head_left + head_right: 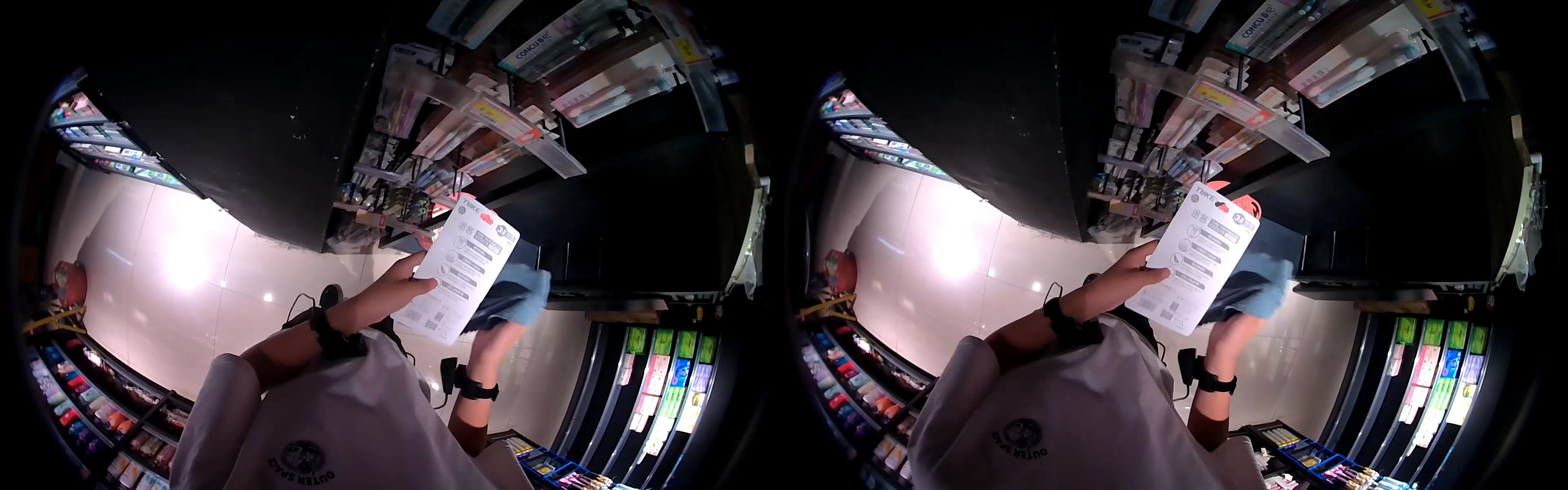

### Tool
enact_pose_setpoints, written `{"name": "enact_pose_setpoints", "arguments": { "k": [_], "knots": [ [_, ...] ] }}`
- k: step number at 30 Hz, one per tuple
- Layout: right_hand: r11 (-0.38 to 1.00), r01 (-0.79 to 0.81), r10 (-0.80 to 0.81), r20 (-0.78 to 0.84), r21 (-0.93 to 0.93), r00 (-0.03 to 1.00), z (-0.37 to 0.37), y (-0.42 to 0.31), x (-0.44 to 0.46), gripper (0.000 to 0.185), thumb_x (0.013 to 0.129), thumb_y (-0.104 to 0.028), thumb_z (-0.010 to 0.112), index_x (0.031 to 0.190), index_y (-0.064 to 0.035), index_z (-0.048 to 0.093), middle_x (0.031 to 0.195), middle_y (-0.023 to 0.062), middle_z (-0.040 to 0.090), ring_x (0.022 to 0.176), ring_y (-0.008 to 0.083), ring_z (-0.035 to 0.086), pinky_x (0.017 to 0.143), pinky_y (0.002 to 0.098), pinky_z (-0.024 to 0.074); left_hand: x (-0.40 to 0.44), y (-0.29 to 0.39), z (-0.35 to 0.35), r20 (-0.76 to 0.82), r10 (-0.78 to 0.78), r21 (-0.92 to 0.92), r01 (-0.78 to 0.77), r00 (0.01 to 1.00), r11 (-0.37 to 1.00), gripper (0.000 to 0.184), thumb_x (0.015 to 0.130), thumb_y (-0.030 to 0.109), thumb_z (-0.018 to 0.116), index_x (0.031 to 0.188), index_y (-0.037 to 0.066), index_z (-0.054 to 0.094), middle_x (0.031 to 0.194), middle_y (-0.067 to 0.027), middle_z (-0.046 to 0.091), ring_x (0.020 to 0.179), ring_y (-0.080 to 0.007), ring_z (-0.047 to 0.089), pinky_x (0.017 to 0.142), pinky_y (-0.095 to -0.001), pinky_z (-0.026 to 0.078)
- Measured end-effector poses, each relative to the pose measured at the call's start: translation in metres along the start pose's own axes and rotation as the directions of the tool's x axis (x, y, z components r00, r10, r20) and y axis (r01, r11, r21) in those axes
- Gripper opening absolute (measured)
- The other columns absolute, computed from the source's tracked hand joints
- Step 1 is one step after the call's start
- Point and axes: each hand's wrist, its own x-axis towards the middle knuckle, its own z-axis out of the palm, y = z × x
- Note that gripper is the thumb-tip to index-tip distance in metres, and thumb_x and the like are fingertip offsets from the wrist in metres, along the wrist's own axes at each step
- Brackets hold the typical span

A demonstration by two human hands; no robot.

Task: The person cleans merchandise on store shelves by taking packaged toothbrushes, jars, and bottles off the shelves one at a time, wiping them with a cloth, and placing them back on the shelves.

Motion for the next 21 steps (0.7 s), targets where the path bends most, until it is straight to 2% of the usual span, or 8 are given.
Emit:
{"name": "enact_pose_setpoints", "arguments": {
  "k": [3,5,8,9,15,17,19,21],
  "knots": [
    [0.958,0.215,-0.195,0.119,-0.188,0.973,0.015,-0.018,-0.006,0.051,0.103,-0.039,0.043,0.142,-0.0043,0.042,0.141,0.0099,0.048,0.119,0.0221,0.053,0.104,0.036,0.0425,-0.001,-0.006,0.0,-0.074,0.087,0.09,-0.08,0.993,0.993,0.041,0.096,0.005,0.052,0.136,-0.001,0.045,0.121,-0.0097,0.062,0.11,-0.0151,0.059,0.095,-0.0306,0.047],
    [0.768,0.145,0.006,0.233,-0.624,0.972,-0.005,0.005,-0.008,0.047,0.101,-0.02,0.042,0.143,0.0016,0.037,0.141,0.0126,0.047,0.124,0.0242,0.05,0.105,0.0394,0.0412,0.002,-0.008,0.003,-0.092,0.12,0.144,-0.106,0.988,0.984,0.04,0.097,0.006,0.05,0.136,-0.001,0.045,0.121,-0.0098,0.061,0.107,-0.0148,0.06,0.093,-0.0295,0.048],
    [0.324,0.655,0.006,0.694,-0.682,0.72,0.021,0.028,-0.039,0.05,0.091,-0.01,0.046,0.14,0.0016,0.043,0.155,0.0208,0.029,0.146,0.0388,0.02,0.117,0.0536,0.0062,0.003,-0.005,0.015,-0.177,0.225,0.216,-0.186,0.958,0.959,0.038,0.099,0.007,0.044,0.137,-0.001,0.044,0.116,-0.0105,0.062,0.1,-0.0138,0.059,0.088,-0.0269,0.048],
    [0.285,0.713,-0.011,0.742,-0.64,0.67,0.024,0.038,-0.052,0.051,0.089,-0.009,0.048,0.139,0.0004,0.044,0.155,0.0208,0.03,0.146,0.04,0.019,0.115,0.058,0.0063,0.001,0.0,0.016,-0.185,0.232,0.216,-0.191,0.955,0.957,0.038,0.099,0.007,0.044,0.137,-0.001,0.044,0.116,-0.0105,0.062,0.1,-0.0138,0.059,0.088,-0.0269,0.048],
    [0.302,0.714,0.058,0.76,-0.632,0.648,0.025,0.025,-0.034,0.052,0.089,-0.014,0.051,0.139,0.0009,0.047,0.155,0.0241,0.028,0.145,0.0438,0.018,0.114,0.0577,0.014,-0.006,-0.008,0.014,-0.219,0.3,0.301,-0.228,0.928,0.926,0.034,0.103,0.017,0.045,0.132,0.0,0.048,0.099,-0.0071,0.062,0.085,-0.0101,0.054,0.074,-0.0258,0.046],
    [0.509,0.522,-0.031,0.591,-0.685,0.806,0.03,0.016,-0.016,0.05,0.089,-0.016,0.053,0.137,0.0004,0.049,0.154,0.0255,0.027,0.145,0.0458,0.018,0.114,0.0584,0.0161,-0.007,-0.01,0.022,-0.219,0.364,0.339,-0.28,0.905,0.898,0.032,0.104,0.023,0.045,0.126,-0.001,0.05,0.092,-0.0055,0.061,0.077,-0.0097,0.049,0.069,-0.0262,0.043],
    [0.52,0.546,-0.043,0.619,-0.657,0.784,0.022,0.017,-0.014,0.047,0.09,-0.016,0.053,0.135,-0.0016,0.051,0.154,0.0261,0.026,0.144,0.0483,0.017,0.113,0.0605,0.0161,-0.01,-0.001,0.028,-0.28,0.345,0.325,-0.25,0.896,0.912,0.029,0.104,0.023,0.045,0.12,0.0,0.052,0.088,-0.0077,0.061,0.075,-0.0107,0.051,0.07,-0.0272,0.044],
    [0.275,0.727,0.017,0.76,-0.628,0.65,0.016,0.02,-0.028,0.046,0.089,-0.015,0.054,0.134,-0.0027,0.051,0.155,0.0252,0.025,0.144,0.0494,0.016,0.113,0.0627,0.0148,-0.011,0.006,0.025,-0.316,0.338,0.371,-0.212,0.886,0.904,0.028,0.104,0.023,0.044,0.119,0.001,0.052,0.085,-0.0088,0.061,0.074,-0.0115,0.052,0.07,-0.0279,0.044]
  ]
}}
